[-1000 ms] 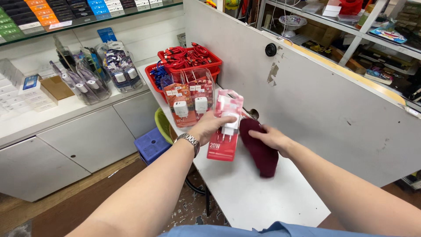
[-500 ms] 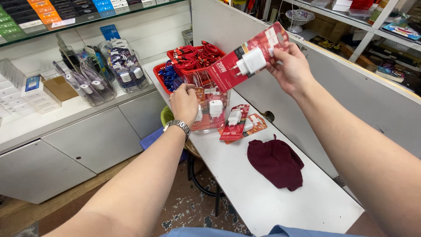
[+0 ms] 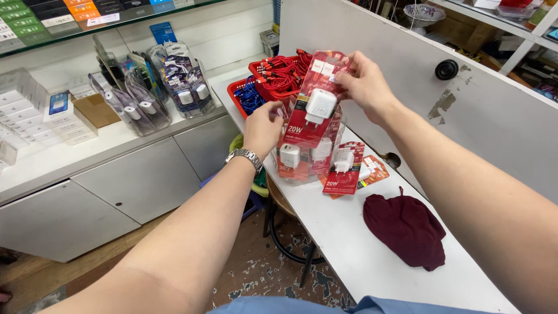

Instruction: The person wipes a white counter with a maroon cloth, then picks up packaged phone chargers and cables, wipes them individually, and places them into clear plastic display stands. The person also moves stacks of boxes and red and blue cable baskets onto the counter and shelves.

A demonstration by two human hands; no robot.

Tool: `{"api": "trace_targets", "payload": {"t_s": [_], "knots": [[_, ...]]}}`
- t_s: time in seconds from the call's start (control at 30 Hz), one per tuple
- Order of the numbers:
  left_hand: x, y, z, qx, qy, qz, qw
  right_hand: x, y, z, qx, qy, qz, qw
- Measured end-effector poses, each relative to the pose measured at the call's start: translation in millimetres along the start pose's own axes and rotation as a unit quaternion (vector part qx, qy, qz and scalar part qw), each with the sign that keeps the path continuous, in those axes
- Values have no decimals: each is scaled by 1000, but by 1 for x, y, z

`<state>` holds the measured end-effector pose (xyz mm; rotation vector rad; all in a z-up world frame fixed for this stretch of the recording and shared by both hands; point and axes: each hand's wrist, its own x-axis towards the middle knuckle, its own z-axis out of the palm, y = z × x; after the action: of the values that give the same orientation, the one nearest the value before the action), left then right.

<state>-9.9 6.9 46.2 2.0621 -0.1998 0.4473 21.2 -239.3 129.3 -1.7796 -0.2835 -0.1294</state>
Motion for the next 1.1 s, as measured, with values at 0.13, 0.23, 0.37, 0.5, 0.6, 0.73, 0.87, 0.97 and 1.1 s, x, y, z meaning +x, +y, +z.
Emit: {"api": "trace_targets", "payload": {"t_s": [0.13, 0.23, 0.37, 0.5, 0.6, 0.73, 0.87, 0.97, 1.1], "knots": [[0, 18, -8, 171, -21, 91, 981, 4, -3, 9, -68, -88, -15, 994], [7, 27, -12, 191, -50, 57, 979, -4, 12, 25, -137, -147, 50, 978], [7, 28, -11, 167, -52, 44, 984, -12, 30, 24, -326, -159, 53, 930], [7, 32, -2, 126, 1, 21, 992, -19, 45, 23, -538, -203, -61, 816], [19, 40, -2, 138, -24, -10, 990, -16, 49, 26, -501, -227, -52, 833], [24, 56, -3, 194, 17, 40, 980, -18, 55, 3, -255, -65, -77, 962], [-1, 80, 32, 144, 121, 151, 970, -44, 92, -37, -54, 202, 136, 968], [-33, 88, 67, 94, -22, 134, 986, -79, 143, -47, -58, 156, 333, 928], [-65, 62, 102, 57, -188, 107, 975, -113, 198, -28, -48, 40, 476, 877]]}}
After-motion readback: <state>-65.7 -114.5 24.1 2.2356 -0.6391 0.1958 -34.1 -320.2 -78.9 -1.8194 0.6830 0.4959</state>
